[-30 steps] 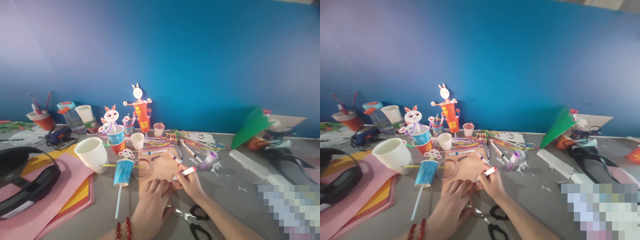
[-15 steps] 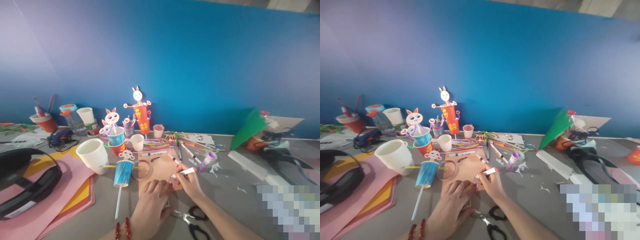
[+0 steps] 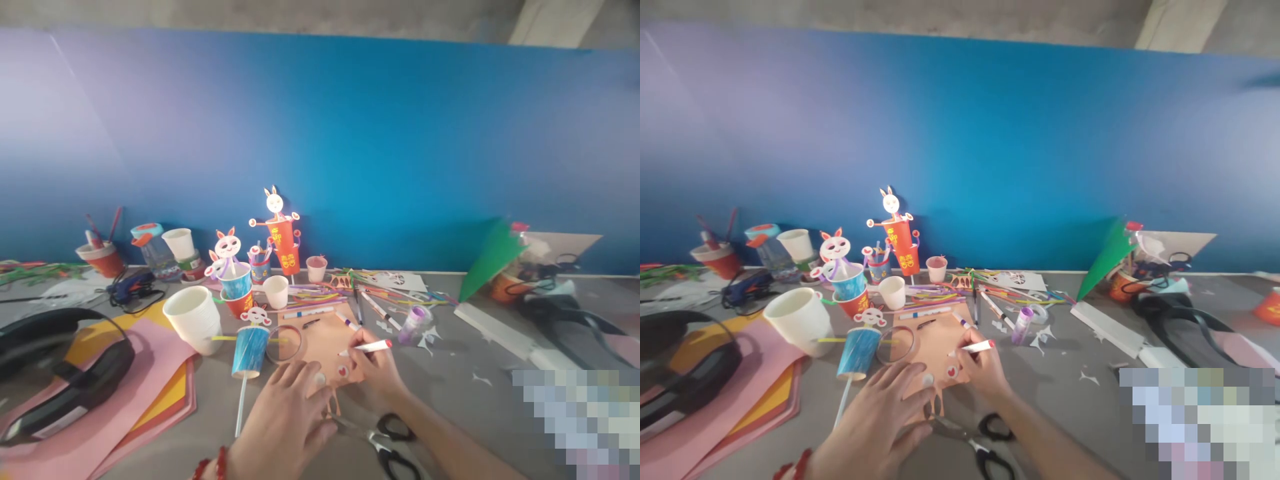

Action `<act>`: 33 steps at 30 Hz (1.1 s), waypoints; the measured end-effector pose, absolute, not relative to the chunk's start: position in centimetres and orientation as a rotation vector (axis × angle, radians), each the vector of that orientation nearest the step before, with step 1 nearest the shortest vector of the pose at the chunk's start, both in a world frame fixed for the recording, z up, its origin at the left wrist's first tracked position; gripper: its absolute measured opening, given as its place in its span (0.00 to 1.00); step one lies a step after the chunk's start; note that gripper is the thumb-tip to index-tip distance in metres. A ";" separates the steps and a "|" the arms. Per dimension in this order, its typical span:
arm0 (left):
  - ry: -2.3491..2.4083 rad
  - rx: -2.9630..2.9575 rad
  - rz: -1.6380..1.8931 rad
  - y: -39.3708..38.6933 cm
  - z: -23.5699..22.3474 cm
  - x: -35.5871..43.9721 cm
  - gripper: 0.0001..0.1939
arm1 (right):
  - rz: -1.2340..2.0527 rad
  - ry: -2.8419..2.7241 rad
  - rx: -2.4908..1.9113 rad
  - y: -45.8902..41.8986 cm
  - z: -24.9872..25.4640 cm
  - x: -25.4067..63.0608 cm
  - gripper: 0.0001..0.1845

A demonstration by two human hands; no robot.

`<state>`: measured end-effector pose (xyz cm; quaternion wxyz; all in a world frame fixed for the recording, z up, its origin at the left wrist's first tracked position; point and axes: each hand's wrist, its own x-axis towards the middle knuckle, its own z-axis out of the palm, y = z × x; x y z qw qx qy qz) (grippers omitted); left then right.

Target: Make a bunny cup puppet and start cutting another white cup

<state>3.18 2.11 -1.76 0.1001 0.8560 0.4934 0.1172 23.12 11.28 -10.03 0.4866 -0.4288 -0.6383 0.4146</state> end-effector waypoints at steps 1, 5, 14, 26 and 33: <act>1.468 2.539 0.345 2.0 -1.6 2.8 0.15 | 1.018 -1.547 -1.043 11.3 -9.9 23.1 0.04; 1.465 2.494 0.309 1.5 -2.4 1.7 0.09 | 1.098 -1.529 -1.056 11.6 -9.2 23.3 0.05; 1.480 2.543 0.125 1.9 -6.2 1.6 0.24 | 1.224 -1.601 -1.043 11.4 -8.8 22.1 0.05; 1.472 2.612 0.071 2.9 -6.9 1.7 0.30 | 0.979 -1.705 -1.015 10.7 -10.9 20.5 0.11; 1.479 2.500 0.173 2.7 -6.6 1.7 0.26 | 0.996 -1.786 -1.027 10.4 -11.0 20.7 0.10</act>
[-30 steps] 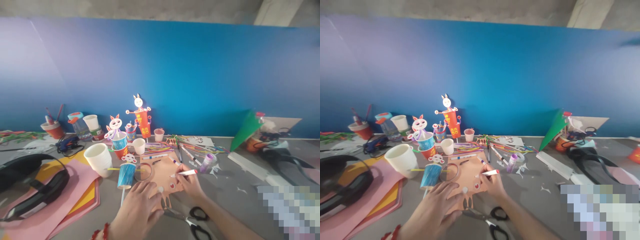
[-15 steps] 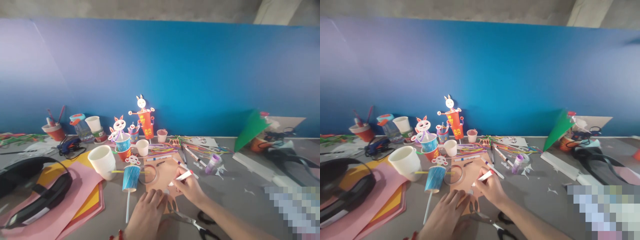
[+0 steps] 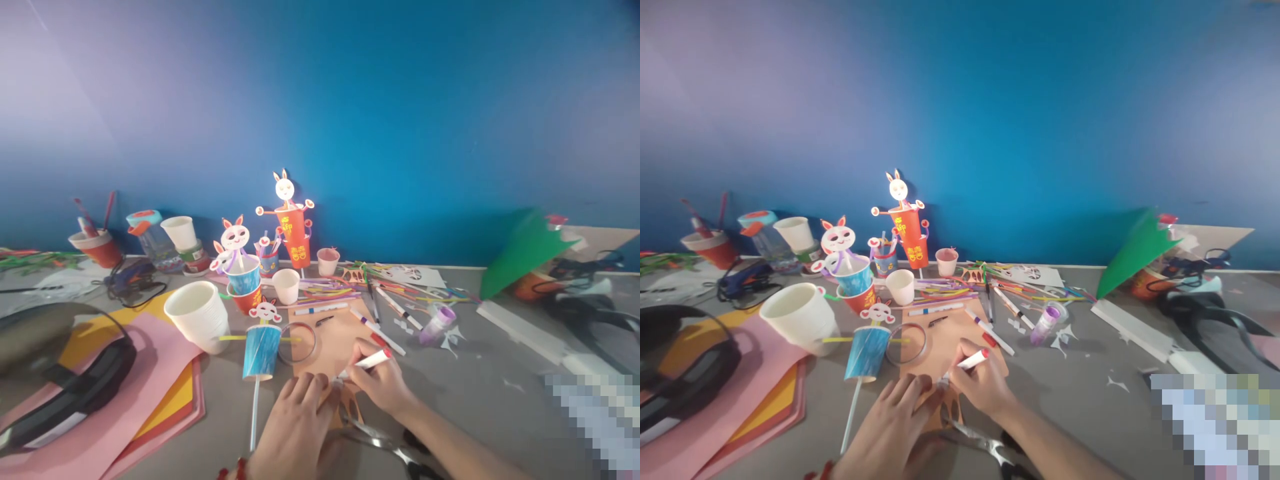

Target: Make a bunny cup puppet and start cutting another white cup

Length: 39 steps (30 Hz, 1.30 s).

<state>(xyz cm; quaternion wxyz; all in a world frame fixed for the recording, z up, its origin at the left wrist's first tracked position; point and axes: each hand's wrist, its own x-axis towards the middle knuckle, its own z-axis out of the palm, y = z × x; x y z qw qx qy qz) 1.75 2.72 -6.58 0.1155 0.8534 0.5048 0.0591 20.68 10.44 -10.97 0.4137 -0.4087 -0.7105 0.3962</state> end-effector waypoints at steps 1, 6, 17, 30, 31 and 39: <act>1.476 2.495 0.185 2.7 -6.6 1.8 0.26 | 0.990 -1.794 -1.029 10.3 -10.9 20.7 0.10; 1.473 2.464 0.251 2.5 -6.8 1.7 0.26 | 0.980 -1.732 -1.060 10.2 -10.3 20.7 0.10; 1.470 2.507 0.160 2.5 -7.1 1.5 0.25 | 1.093 -2.026 -1.188 11.3 -6.5 25.6 0.14; 1.469 2.511 0.192 2.5 -6.9 1.6 0.23 | 0.814 -2.230 -1.142 8.4 -6.9 25.9 0.10; 1.465 2.517 0.192 2.5 -7.0 1.6 0.23 | 0.814 -2.217 -1.133 8.7 -7.0 25.8 0.10; 1.477 2.542 0.185 2.6 -7.4 1.4 0.25 | 0.780 -2.147 -1.123 10.0 -7.0 24.9 0.12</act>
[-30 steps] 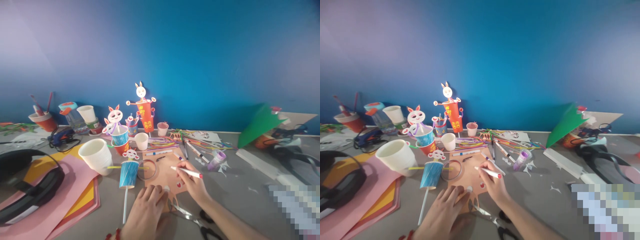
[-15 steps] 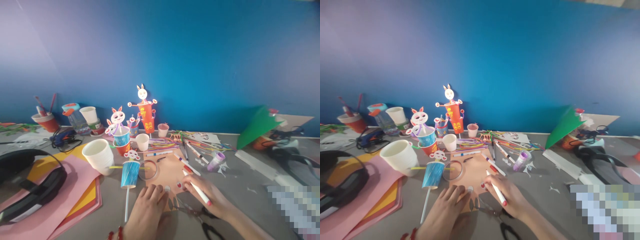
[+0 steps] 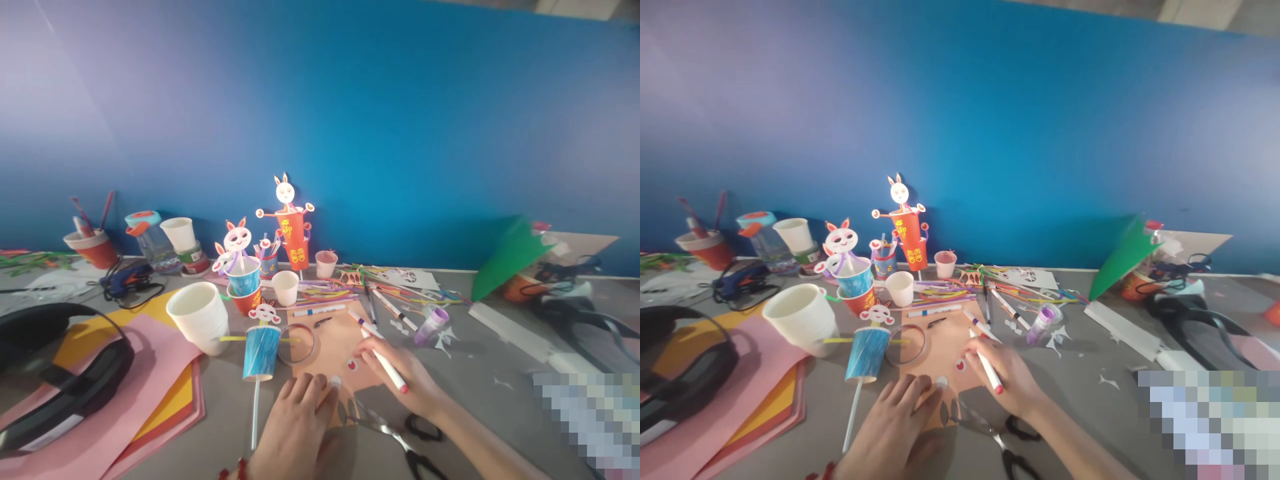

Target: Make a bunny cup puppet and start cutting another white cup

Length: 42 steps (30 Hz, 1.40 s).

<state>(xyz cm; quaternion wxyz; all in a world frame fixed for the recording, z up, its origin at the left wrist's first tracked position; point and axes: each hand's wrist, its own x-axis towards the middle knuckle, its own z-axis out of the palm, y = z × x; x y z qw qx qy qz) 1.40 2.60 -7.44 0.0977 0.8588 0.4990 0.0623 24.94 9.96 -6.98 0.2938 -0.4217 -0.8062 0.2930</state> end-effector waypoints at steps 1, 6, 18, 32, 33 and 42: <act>1.474 2.547 0.186 2.6 -7.5 1.4 0.25 | 0.783 -2.123 -1.130 9.8 -7.1 25.0 0.12; 1.463 2.577 0.197 2.7 -7.7 1.4 0.26 | 0.782 -2.131 -1.127 9.5 -7.9 24.9 0.11; 1.494 2.546 0.121 2.7 -7.4 1.6 0.27 | 0.965 -1.970 -1.000 9.9 -7.3 21.5 0.14; 1.455 2.500 0.206 2.4 -6.8 1.5 0.28 | 1.192 -1.709 -1.053 9.9 -9.8 20.3 0.09; 1.455 2.499 0.206 2.4 -6.9 1.5 0.28 | 1.199 -1.721 -1.052 9.9 -9.8 20.3 0.09; 1.462 2.495 0.216 2.4 -7.3 1.4 0.27 | 1.183 -1.777 -1.057 10.0 -10.2 20.2 0.09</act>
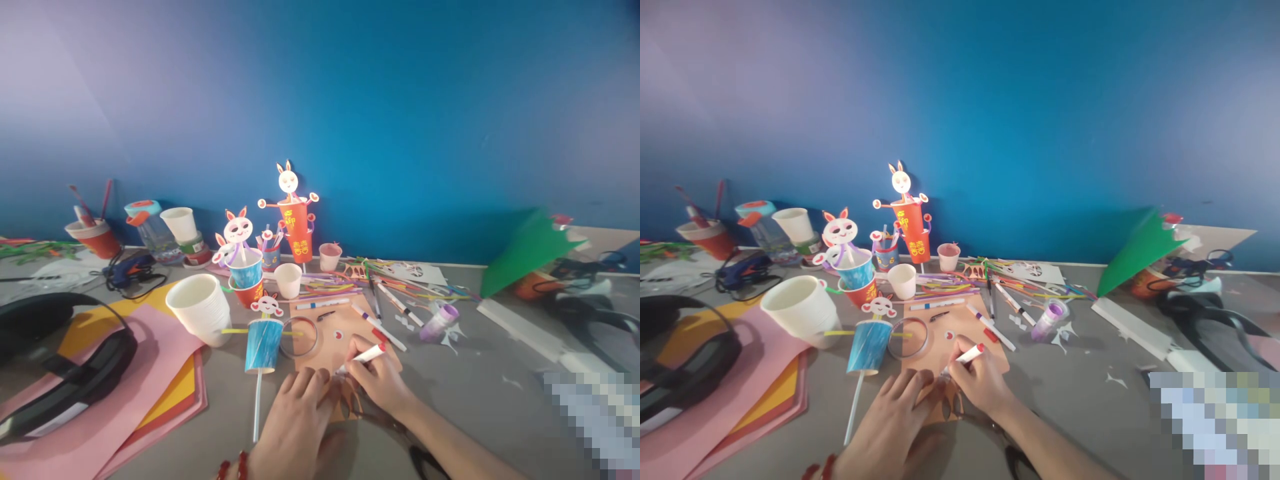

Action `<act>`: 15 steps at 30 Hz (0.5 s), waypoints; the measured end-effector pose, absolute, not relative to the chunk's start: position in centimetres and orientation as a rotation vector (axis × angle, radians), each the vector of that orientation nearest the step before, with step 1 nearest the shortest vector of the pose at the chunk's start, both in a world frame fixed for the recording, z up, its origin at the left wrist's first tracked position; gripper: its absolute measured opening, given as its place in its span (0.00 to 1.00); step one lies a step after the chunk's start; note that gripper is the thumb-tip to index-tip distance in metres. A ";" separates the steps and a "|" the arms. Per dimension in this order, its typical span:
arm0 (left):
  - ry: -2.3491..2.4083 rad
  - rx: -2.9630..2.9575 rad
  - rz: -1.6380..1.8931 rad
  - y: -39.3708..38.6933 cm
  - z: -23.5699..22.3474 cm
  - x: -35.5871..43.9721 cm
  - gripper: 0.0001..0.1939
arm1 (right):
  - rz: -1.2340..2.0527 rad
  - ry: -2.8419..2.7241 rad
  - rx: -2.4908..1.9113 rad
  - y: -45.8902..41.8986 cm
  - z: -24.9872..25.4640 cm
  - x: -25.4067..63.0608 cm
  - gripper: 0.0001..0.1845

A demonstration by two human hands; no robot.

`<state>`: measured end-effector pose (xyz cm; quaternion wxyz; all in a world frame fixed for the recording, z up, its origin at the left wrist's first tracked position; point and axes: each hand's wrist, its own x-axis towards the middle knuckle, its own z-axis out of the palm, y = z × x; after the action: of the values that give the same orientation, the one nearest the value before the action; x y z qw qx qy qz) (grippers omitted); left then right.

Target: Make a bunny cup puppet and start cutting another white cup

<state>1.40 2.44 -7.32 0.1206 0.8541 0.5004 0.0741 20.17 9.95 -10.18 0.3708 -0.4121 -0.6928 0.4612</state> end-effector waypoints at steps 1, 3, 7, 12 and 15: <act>1.463 2.496 0.219 2.5 -7.3 1.4 0.27 | 1.179 -1.783 -1.057 10.0 -10.3 20.2 0.09; 1.464 2.499 0.225 2.5 -7.3 1.4 0.28 | 1.169 -1.794 -1.059 10.0 -10.4 20.2 0.08; 1.464 2.500 0.230 2.5 -7.1 1.5 0.26 | 1.140 -1.813 -1.068 10.2 -10.6 20.2 0.08; 1.463 2.503 0.246 2.4 -7.1 1.5 0.25 | 1.105 -1.835 -1.077 10.2 -10.5 20.1 0.08; 1.459 2.505 0.241 2.4 -7.3 1.4 0.26 | 1.086 -1.841 -1.076 10.1 -10.4 20.1 0.09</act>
<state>1.40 2.39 -7.34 0.1158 0.8553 0.4982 0.0822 20.15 10.14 -10.42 0.3655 -0.4187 -0.7160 0.4223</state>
